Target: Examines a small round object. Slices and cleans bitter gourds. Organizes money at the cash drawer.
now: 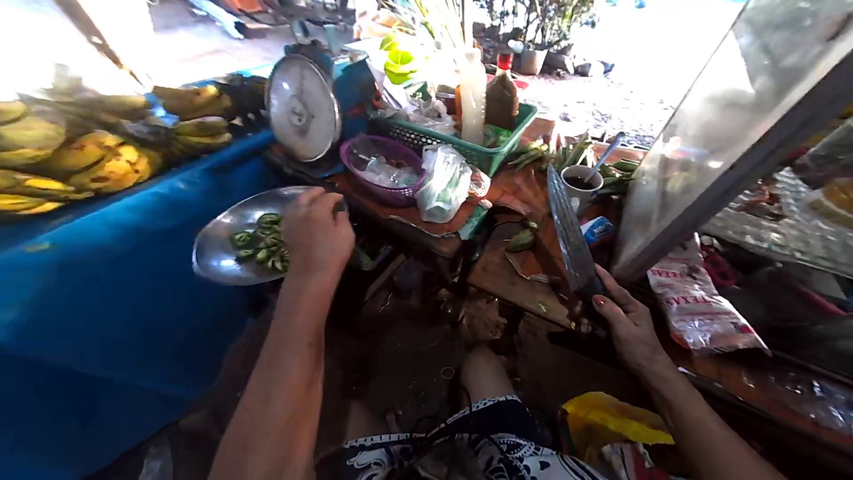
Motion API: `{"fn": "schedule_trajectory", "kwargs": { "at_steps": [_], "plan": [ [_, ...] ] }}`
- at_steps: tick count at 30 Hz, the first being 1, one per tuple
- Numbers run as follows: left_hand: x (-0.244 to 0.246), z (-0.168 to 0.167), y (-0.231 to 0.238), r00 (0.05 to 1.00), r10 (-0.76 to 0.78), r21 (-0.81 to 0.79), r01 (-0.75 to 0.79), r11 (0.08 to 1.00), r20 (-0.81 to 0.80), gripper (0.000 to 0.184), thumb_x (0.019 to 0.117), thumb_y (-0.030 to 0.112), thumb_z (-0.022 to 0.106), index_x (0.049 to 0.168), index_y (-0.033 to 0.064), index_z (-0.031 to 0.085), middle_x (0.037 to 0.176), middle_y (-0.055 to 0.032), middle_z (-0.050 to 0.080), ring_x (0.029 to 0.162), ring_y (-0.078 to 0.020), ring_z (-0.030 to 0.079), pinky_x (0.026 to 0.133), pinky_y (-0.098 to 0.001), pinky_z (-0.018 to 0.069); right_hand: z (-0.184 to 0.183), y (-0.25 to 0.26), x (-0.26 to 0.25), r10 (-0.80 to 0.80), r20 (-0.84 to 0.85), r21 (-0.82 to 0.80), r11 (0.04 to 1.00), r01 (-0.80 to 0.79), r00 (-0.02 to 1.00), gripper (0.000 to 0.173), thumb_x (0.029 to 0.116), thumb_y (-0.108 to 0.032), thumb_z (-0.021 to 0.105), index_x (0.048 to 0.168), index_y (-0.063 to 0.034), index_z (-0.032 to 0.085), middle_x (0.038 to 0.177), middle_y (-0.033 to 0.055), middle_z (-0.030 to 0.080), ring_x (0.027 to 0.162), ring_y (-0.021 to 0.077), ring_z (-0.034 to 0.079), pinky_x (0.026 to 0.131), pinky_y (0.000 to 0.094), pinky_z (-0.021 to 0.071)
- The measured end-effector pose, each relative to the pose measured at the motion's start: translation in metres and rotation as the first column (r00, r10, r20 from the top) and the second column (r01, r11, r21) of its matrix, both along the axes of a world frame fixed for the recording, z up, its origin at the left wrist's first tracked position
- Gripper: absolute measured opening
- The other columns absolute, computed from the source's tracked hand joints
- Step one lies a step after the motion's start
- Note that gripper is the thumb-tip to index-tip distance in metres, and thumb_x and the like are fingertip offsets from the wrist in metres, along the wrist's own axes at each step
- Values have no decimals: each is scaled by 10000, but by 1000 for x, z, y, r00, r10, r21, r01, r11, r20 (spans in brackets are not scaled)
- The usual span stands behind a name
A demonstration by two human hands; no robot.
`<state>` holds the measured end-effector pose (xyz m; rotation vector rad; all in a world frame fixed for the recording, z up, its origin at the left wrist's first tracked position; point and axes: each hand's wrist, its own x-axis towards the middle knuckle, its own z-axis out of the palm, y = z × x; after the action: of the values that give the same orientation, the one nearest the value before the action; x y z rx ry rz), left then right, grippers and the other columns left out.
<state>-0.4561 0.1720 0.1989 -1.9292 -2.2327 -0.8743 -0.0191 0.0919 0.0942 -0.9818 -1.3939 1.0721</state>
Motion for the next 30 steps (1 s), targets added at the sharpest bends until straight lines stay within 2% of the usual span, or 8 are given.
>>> {"fn": "schedule_trajectory", "kwargs": {
  "at_steps": [3,5,8,14,20,24,26,30],
  "plan": [
    [69,-9,-5,950,-303,71,298,952,74,266,1032,92,541,1208,-40,691,1216,-260,671,1148,-409,652,1005,-586,501,1,1,2,1,-1,-2,1000,-1,1000,538,1044,-150,437,1548,24,360,952,54,721,701,144,692,631,317,623],
    [116,-24,-1,869,-481,67,476,877,115,241,1011,95,580,1186,-13,706,1160,-210,691,1086,-342,678,970,-534,540,-1,2,2,4,7,8,1000,-4,1000,535,1046,-149,437,1547,26,363,961,56,720,703,140,688,628,315,619],
    [174,-51,16,783,-602,31,605,795,157,241,985,110,632,1196,20,709,1180,-167,693,1123,-301,667,995,-498,537,-2,3,2,6,26,27,1000,-7,1000,538,1047,-155,434,1544,37,359,985,61,718,714,140,689,646,324,623],
    [226,-97,53,786,-580,-84,607,791,214,325,984,123,637,1294,35,671,1305,-169,657,1270,-344,582,1094,-500,455,-2,3,1,19,23,40,999,-20,1000,538,1042,-145,431,1543,39,361,995,78,716,726,156,696,653,335,627],
    [210,-86,24,789,-522,51,536,842,325,272,961,89,671,1223,24,704,1195,-174,698,1167,-320,645,1039,-490,499,0,1,0,31,9,19,999,-31,999,526,1035,-107,442,1535,42,378,1053,88,715,792,161,713,695,329,636],
    [194,-89,-13,806,-472,-98,535,839,358,221,939,130,700,1141,46,735,1162,-134,693,1129,-256,654,1005,-446,526,1,-1,-1,2,66,26,1000,-4,998,483,1041,-89,471,1505,40,437,1144,86,710,814,110,704,713,282,626],
    [191,-87,-22,820,-440,-148,518,842,365,233,953,150,682,1155,48,736,1184,-135,697,1143,-253,654,1017,-436,518,7,-9,-5,-26,155,20,1000,23,988,456,1037,-85,490,1480,23,485,1136,81,718,751,98,693,666,275,617],
    [191,-78,-28,845,-380,-253,489,835,376,237,967,177,686,1168,57,718,1208,-138,676,1144,-265,649,1014,-461,517,20,-34,-5,2,558,24,1000,-19,830,447,1051,-189,487,1486,-103,538,1345,44,674,1012,49,693,883,252,573]
  ]
}}
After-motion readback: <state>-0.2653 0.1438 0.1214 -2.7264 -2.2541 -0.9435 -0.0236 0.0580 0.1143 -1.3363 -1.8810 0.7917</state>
